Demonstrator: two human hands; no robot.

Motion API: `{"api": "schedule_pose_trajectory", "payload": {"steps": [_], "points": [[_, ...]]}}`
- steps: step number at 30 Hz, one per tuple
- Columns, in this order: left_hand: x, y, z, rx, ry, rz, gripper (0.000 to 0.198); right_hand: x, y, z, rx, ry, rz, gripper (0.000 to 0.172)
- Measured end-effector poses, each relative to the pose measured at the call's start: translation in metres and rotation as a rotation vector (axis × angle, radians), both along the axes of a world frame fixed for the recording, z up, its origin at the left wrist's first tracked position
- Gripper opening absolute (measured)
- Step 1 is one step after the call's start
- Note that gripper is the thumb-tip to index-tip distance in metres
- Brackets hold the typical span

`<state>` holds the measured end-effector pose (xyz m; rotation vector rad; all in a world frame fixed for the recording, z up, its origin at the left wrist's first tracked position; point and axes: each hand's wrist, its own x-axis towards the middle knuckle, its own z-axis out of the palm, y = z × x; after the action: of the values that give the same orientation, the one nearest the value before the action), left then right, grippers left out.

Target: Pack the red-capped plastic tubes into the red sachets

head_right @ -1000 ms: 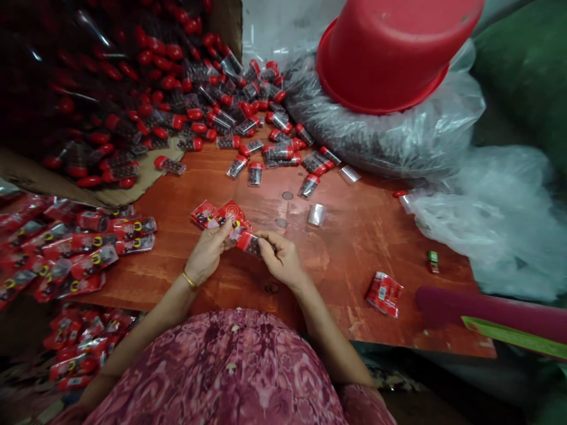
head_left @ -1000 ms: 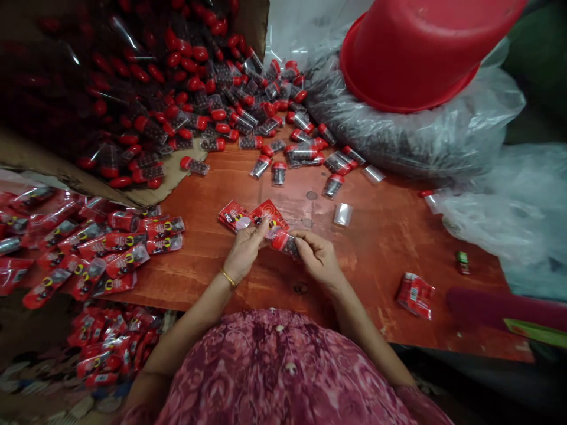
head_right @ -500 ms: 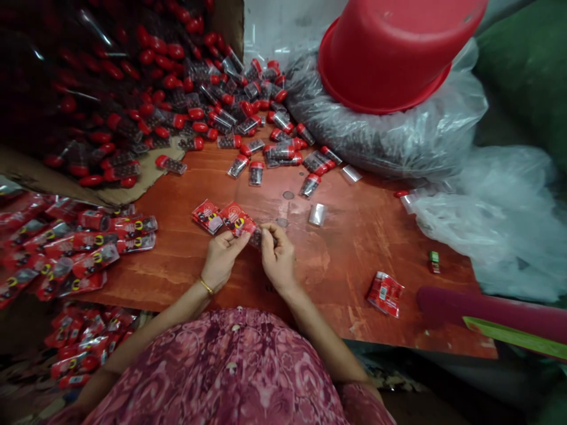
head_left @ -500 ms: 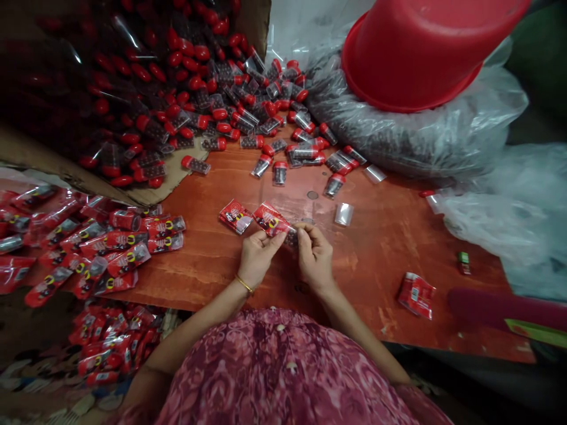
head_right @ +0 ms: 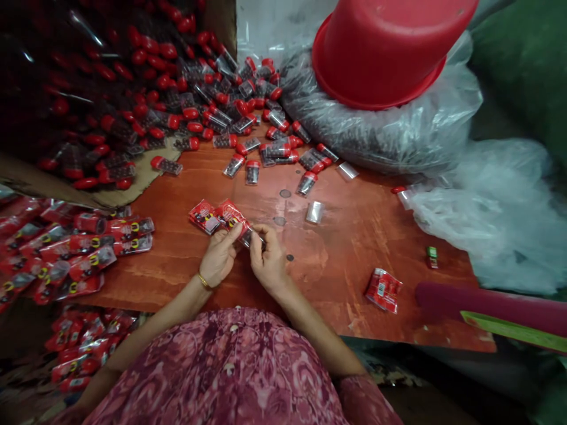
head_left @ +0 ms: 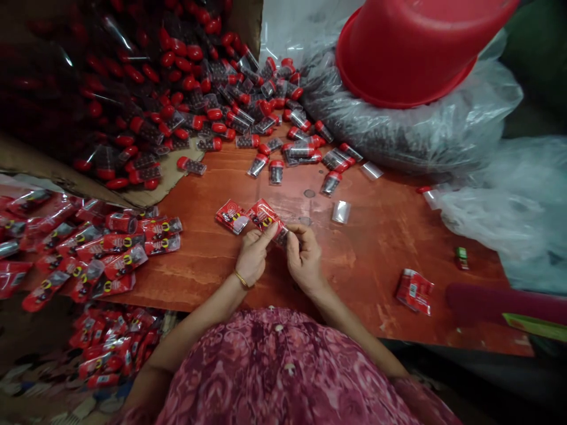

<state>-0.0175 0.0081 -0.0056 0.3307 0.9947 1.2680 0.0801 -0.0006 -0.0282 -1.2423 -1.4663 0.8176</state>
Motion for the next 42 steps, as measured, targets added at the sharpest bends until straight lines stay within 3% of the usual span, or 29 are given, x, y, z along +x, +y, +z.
{"api": "schedule_pose_trajectory", "payload": {"steps": [7, 11, 17, 25, 31, 35, 37, 42], "points": [[0.004, -0.004, 0.001, 0.065, 0.078, 0.048, 0.030, -0.016, 0.003, 0.008, -0.062, 0.148, -0.082, 0.011], [0.003, -0.007, 0.003, 0.151, 0.142, 0.084, 0.032, -0.019, 0.000, 0.009, -0.093, 0.258, -0.038, 0.014], [0.006, -0.012, 0.000, 0.156, 0.258, 0.009, 0.031, -0.013, 0.001, 0.011, -0.064, 0.210, -0.060, 0.014], [0.003, -0.007, 0.012, 0.066, 0.087, 0.176, 0.027, -0.001, 0.006, 0.011, -0.077, 0.173, 0.210, 0.012], [0.007, -0.012, 0.005, 0.075, 0.112, 0.114, 0.027, -0.007, 0.011, 0.014, -0.146, 0.178, 0.105, 0.018], [-0.002, -0.007, 0.007, 0.034, 0.075, 0.087, 0.032, 0.000, 0.012, 0.013, -0.368, 0.317, 0.381, 0.034], [-0.007, -0.006, 0.007, 0.021, 0.041, 0.087, 0.034, 0.004, 0.011, 0.011, -0.381, 0.338, 0.471, 0.034], [-0.015, -0.012, 0.004, 0.074, 0.017, 0.024, 0.039, -0.003, 0.012, 0.007, -0.336, 0.301, 0.381, 0.024]]}}
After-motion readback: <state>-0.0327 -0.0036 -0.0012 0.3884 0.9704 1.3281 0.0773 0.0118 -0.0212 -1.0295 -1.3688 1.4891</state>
